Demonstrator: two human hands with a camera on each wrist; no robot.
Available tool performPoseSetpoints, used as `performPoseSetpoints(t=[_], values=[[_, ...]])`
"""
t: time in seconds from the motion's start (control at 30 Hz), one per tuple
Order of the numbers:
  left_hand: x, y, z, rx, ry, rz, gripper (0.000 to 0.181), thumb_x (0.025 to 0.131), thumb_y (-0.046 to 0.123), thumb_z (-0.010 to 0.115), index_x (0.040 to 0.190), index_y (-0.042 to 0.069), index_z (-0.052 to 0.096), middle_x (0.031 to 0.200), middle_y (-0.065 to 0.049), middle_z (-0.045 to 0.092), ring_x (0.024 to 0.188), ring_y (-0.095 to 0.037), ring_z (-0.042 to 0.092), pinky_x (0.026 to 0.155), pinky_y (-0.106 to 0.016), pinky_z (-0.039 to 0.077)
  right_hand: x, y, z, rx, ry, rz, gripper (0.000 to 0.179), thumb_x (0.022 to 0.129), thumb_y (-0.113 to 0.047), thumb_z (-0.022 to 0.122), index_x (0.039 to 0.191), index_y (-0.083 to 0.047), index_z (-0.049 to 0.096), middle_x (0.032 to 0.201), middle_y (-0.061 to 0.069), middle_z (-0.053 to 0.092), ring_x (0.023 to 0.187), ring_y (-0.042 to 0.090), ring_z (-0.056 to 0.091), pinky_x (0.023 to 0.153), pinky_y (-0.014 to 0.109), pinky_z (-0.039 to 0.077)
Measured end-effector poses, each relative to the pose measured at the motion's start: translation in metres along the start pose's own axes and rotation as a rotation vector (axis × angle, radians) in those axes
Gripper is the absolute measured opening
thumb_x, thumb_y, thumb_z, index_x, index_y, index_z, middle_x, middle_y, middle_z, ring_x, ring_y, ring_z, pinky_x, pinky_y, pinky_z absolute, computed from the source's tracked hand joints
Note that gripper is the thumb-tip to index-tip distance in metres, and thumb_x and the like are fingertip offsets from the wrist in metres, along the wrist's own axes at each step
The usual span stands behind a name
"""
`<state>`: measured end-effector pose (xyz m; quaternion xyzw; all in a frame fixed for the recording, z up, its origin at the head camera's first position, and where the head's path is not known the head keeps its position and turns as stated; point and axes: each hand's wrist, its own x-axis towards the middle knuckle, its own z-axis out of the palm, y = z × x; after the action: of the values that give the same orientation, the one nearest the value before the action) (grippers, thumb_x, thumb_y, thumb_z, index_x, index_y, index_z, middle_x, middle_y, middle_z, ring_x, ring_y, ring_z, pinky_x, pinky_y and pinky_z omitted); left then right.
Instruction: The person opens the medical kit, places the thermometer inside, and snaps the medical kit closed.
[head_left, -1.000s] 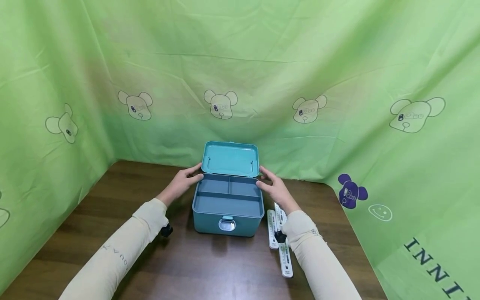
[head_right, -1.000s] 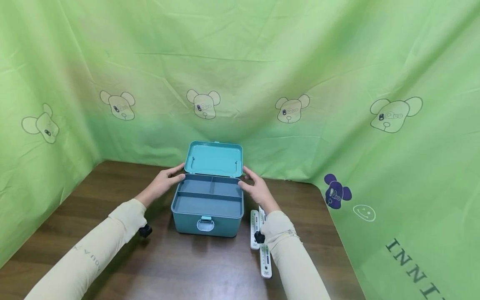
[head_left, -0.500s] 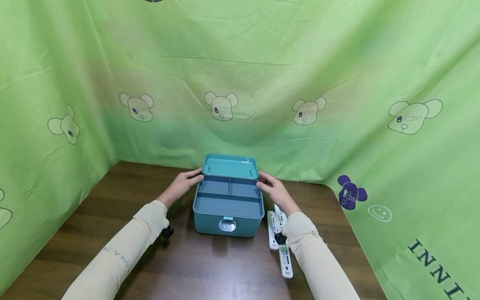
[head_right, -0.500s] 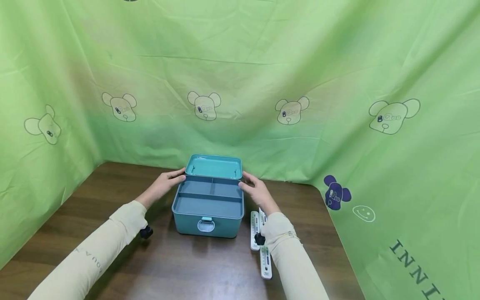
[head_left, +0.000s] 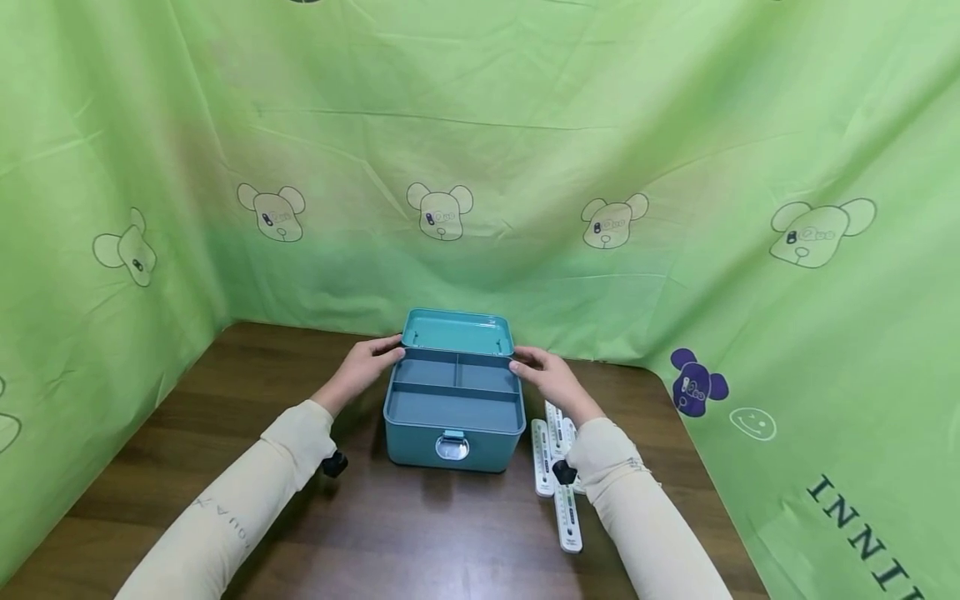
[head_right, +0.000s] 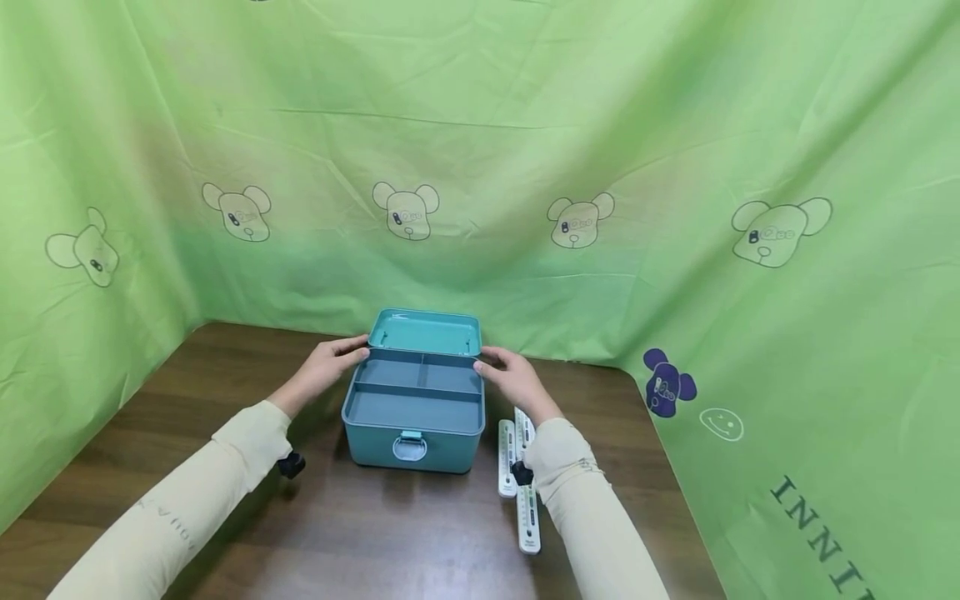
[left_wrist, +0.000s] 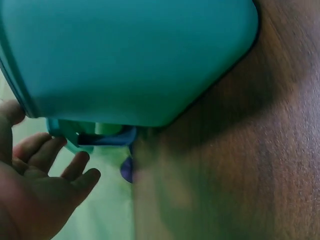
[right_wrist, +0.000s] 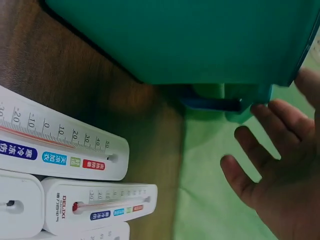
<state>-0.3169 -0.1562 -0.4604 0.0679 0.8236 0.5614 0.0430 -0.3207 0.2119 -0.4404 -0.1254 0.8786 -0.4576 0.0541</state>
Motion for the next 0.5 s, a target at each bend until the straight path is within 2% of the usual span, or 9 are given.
performPoseSetpoints(t=[0.17,0.3,0.5], values=[[-0.008,0.006,0.001,0.057,0.022,0.034,0.052,0.106,0.034,0.059,0.15,0.007,0.053,0.155,-0.016,0.049,0.145,-0.036,0.043,0.116,-0.056,0.04,-0.01,-0.008,0.002,-0.102,0.033,-0.013,0.052,0.104,-0.037,0.062,0.146,-0.008,0.056,0.142,0.017,0.06,0.13,0.037,0.057,0.107,0.053,0.049],[-0.021,0.009,0.001,0.085,0.007,0.053,0.049,0.107,0.031,0.057,0.15,0.007,0.053,0.153,-0.016,0.052,0.143,-0.035,0.046,0.114,-0.054,0.043,-0.023,-0.013,0.003,-0.169,0.039,-0.026,0.051,0.103,-0.036,0.062,0.147,-0.009,0.056,0.142,0.016,0.06,0.128,0.037,0.059,0.103,0.053,0.052],[-0.046,0.012,0.002,0.084,-0.039,0.071,0.054,0.106,0.025,0.058,0.155,0.007,0.044,0.151,-0.019,0.052,0.139,-0.037,0.05,0.109,-0.053,0.048,-0.044,-0.019,0.003,-0.2,0.043,-0.069,0.054,0.101,-0.033,0.066,0.148,-0.01,0.054,0.149,0.014,0.055,0.135,0.037,0.053,0.109,0.056,0.046]])
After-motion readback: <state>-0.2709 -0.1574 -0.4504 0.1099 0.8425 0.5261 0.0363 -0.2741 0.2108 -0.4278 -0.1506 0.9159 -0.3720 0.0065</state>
